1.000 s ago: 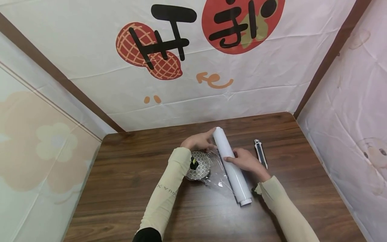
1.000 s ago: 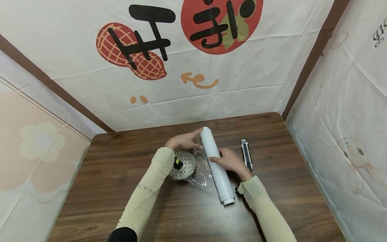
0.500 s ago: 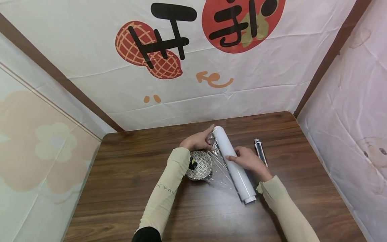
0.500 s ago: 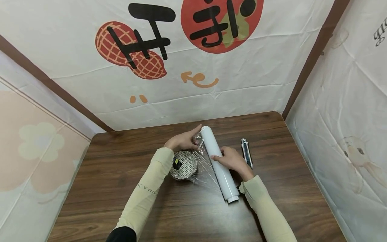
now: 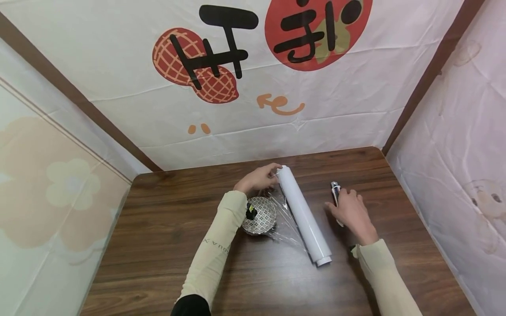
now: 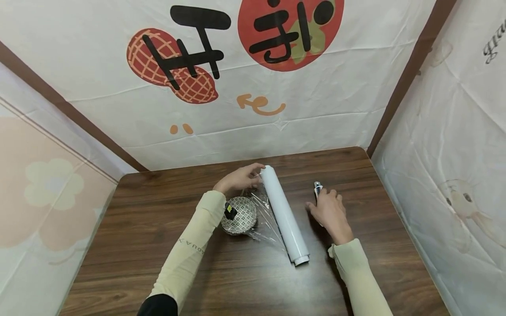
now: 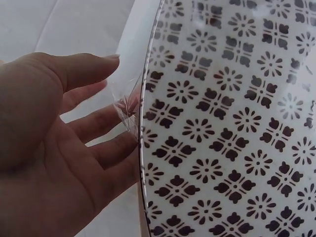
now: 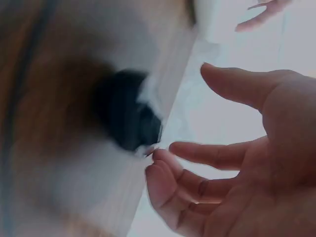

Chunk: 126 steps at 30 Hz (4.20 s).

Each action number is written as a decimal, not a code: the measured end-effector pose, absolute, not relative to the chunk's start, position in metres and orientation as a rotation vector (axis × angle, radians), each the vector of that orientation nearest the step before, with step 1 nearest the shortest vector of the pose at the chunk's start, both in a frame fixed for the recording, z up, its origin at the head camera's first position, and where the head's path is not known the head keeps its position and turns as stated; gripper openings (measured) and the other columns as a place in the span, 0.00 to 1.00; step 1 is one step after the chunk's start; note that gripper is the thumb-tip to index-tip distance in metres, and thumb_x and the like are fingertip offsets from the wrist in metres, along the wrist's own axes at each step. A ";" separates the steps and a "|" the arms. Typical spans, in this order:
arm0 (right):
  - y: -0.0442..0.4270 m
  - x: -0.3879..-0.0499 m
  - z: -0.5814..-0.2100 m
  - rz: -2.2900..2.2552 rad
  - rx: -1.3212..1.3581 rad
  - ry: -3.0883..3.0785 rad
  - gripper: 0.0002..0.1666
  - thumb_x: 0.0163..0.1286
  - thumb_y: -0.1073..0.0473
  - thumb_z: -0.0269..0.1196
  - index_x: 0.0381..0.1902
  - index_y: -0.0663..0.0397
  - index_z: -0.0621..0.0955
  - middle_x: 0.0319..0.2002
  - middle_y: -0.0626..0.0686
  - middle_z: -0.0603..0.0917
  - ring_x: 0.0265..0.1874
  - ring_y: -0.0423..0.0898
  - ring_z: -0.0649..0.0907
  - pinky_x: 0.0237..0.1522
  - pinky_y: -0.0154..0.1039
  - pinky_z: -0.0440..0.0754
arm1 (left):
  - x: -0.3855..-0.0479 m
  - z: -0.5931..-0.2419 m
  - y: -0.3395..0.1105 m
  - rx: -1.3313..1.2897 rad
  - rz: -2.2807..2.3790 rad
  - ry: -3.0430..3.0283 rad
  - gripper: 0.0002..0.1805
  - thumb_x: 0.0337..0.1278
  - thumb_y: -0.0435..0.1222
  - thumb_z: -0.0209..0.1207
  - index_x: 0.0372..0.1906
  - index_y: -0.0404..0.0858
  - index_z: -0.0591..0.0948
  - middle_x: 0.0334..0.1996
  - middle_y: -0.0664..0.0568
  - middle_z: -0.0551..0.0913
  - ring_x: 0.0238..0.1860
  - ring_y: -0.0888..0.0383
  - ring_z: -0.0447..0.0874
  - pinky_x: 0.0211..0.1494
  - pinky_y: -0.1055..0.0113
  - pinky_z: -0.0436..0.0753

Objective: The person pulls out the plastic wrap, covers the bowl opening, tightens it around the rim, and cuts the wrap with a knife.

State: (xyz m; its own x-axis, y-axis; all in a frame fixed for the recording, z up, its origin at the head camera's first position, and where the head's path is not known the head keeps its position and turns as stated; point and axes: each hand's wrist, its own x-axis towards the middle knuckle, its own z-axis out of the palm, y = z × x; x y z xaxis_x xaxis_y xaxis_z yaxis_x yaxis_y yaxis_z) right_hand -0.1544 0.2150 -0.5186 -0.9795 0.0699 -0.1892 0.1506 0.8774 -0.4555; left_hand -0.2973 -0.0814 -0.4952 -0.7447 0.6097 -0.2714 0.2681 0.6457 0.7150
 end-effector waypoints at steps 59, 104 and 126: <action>0.144 -0.188 -0.507 -1.026 -0.648 2.995 0.20 0.80 0.64 0.58 0.66 0.65 0.76 0.50 0.66 0.87 0.50 0.60 0.88 0.49 0.58 0.86 | -0.306 -0.495 -0.075 0.413 1.047 2.363 0.29 0.72 0.23 0.53 0.69 0.53 0.82 0.36 0.37 0.90 0.27 0.57 0.78 0.30 0.70 0.75; 0.123 -0.200 -0.475 -0.860 -0.393 2.705 0.27 0.80 0.63 0.51 0.74 0.58 0.72 0.23 0.54 0.82 0.14 0.42 0.82 0.17 0.36 0.77 | -0.307 -0.494 -0.070 0.422 0.946 2.449 0.30 0.68 0.23 0.55 0.66 0.54 0.85 0.31 0.45 0.91 0.24 0.57 0.78 0.28 0.70 0.74; 0.123 -0.189 -0.458 -0.794 -0.358 2.586 0.21 0.78 0.63 0.51 0.65 0.63 0.77 0.22 0.55 0.82 0.12 0.44 0.84 0.16 0.37 0.80 | -0.301 -0.492 -0.070 0.389 0.997 2.396 0.29 0.71 0.25 0.56 0.67 0.55 0.83 0.25 0.44 0.85 0.19 0.61 0.68 0.27 0.69 0.72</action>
